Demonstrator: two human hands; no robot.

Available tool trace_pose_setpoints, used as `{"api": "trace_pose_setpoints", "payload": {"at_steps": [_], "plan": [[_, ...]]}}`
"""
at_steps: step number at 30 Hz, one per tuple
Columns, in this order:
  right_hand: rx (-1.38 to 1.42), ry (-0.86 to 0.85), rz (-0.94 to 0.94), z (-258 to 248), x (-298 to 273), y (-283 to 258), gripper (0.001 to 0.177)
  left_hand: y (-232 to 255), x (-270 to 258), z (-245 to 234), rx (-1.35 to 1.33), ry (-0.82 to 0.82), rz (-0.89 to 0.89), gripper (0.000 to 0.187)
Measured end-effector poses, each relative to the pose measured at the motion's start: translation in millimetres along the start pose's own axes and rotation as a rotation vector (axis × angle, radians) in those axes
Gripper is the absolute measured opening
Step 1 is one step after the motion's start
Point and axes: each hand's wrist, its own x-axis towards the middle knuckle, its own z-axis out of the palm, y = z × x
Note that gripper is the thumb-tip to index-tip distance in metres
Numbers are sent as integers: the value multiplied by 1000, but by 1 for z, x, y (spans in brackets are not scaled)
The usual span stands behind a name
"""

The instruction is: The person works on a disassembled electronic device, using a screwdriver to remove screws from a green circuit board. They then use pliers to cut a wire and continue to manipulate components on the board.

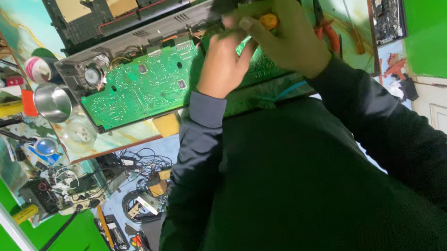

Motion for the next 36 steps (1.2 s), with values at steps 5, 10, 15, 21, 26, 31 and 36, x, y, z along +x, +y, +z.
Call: {"api": "trace_pose_setpoints", "payload": {"at_steps": [5,10,15,21,26,31,36], "plan": [[231,78,-180,7,0,18,31,8,3,2,-123,187,74,27],[-387,-45,-241,-2,-6,8,27,11,-2,-9,-181,105,-3,36],[-209,-184,-195,-1,-6,-9,36,14,-3,-18,-108,37,-162,19],[-509,-132,-310,-6,-5,-14,24,19,-10,-31,-339,120,155,25],[-325,-171,-150,-8,-9,-24,30,4,-15,-10,-158,126,-37,41],[-299,-66,-163,-1,-15,-12,33,-3,-15,-2,-34,180,117,43],[-412,-67,-248,-4,-19,7,21,2,-18,-10,-208,32,-43,28]]}}
